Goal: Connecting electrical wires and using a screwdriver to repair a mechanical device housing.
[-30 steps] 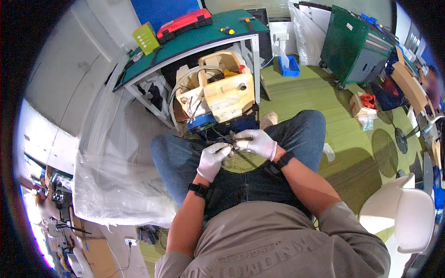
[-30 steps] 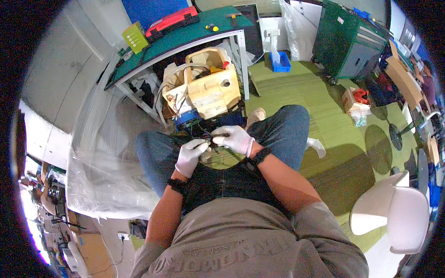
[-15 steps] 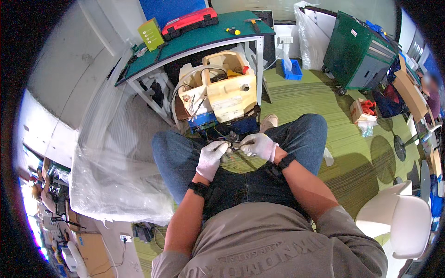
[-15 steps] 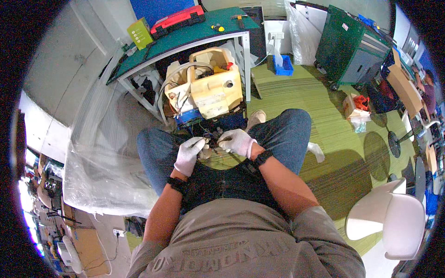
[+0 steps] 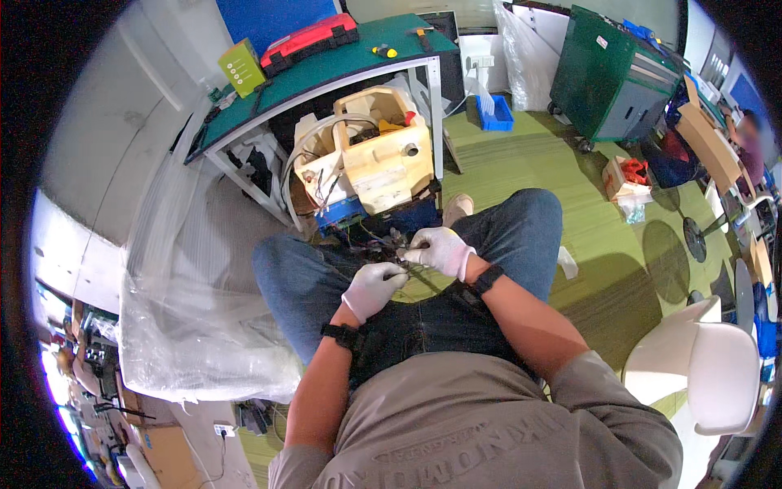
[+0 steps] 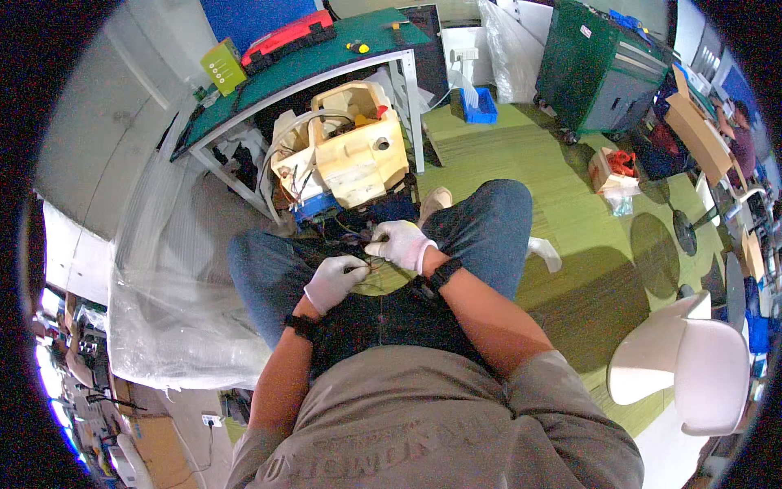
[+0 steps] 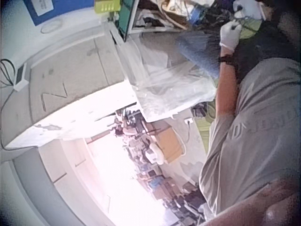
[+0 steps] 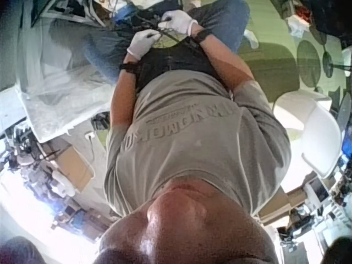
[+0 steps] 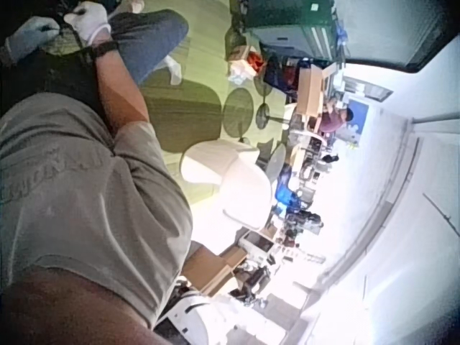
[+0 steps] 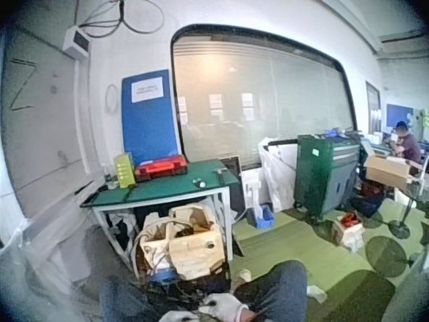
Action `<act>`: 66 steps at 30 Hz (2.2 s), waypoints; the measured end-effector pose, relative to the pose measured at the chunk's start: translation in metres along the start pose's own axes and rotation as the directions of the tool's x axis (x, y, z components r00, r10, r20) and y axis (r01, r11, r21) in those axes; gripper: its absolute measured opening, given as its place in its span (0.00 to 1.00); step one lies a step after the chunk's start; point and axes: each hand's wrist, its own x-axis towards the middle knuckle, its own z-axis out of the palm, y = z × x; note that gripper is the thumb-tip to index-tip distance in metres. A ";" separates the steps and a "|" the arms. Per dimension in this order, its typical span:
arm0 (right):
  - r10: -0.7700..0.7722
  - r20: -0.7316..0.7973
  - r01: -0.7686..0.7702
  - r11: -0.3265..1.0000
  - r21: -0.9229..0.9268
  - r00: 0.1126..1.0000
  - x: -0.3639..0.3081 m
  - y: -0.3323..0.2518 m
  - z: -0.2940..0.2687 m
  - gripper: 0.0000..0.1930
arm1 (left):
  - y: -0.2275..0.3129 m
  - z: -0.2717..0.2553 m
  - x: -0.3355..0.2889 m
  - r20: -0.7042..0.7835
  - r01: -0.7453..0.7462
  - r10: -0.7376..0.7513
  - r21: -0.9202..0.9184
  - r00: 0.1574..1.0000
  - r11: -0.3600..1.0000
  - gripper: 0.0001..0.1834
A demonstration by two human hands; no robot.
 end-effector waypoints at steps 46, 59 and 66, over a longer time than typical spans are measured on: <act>-0.293 0.250 0.226 0.938 0.264 0.923 -0.010 -0.014 0.005 0.09 | 0.006 -0.001 0.000 -0.064 0.085 -0.219 -0.791 0.974 0.606 0.12; -0.175 0.226 0.129 0.970 0.204 0.958 -0.013 -0.022 0.002 0.10 | 0.007 0.000 0.002 -0.307 -0.005 -0.180 -0.517 0.934 0.856 0.11; -0.178 0.223 0.142 0.975 0.168 0.958 -0.012 -0.019 0.002 0.11 | 0.011 -0.003 0.003 -0.313 -0.009 -0.188 -0.534 0.931 0.845 0.10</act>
